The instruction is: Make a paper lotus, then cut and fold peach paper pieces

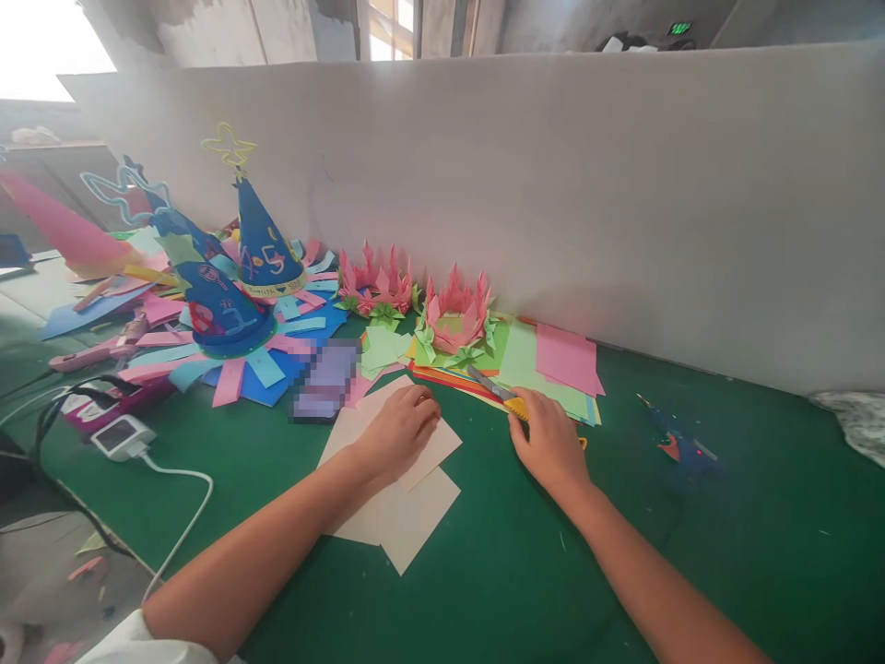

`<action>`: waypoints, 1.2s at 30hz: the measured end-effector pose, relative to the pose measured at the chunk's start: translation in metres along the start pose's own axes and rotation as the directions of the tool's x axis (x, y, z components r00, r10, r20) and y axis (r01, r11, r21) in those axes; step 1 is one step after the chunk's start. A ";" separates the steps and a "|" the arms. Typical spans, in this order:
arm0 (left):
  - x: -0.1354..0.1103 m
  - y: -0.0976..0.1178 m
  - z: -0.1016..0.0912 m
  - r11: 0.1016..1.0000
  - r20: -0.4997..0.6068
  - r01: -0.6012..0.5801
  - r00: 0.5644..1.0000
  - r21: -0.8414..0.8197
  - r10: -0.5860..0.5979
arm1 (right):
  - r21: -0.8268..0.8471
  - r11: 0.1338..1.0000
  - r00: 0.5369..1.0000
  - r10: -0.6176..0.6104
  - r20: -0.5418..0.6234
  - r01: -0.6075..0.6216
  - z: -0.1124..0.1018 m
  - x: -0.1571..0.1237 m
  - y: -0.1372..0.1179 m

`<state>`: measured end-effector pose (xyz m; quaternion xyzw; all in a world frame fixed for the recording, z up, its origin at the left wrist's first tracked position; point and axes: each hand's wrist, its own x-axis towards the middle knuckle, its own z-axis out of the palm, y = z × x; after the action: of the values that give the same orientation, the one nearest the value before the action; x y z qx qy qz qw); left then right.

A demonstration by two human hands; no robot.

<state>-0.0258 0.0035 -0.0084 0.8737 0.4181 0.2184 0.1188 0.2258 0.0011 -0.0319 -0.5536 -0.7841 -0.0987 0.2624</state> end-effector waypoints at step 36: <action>-0.001 -0.005 -0.004 0.997 0.038 0.069 0.997 0.043 -0.070 | 0.368 0.888 0.901 -0.371 0.223 0.275 -0.044 -0.022 0.012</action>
<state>-0.0318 0.0060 -0.0071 0.8651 0.4503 0.1878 0.1163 0.2555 -0.0322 -0.0083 -0.3710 -0.9009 0.0716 0.2135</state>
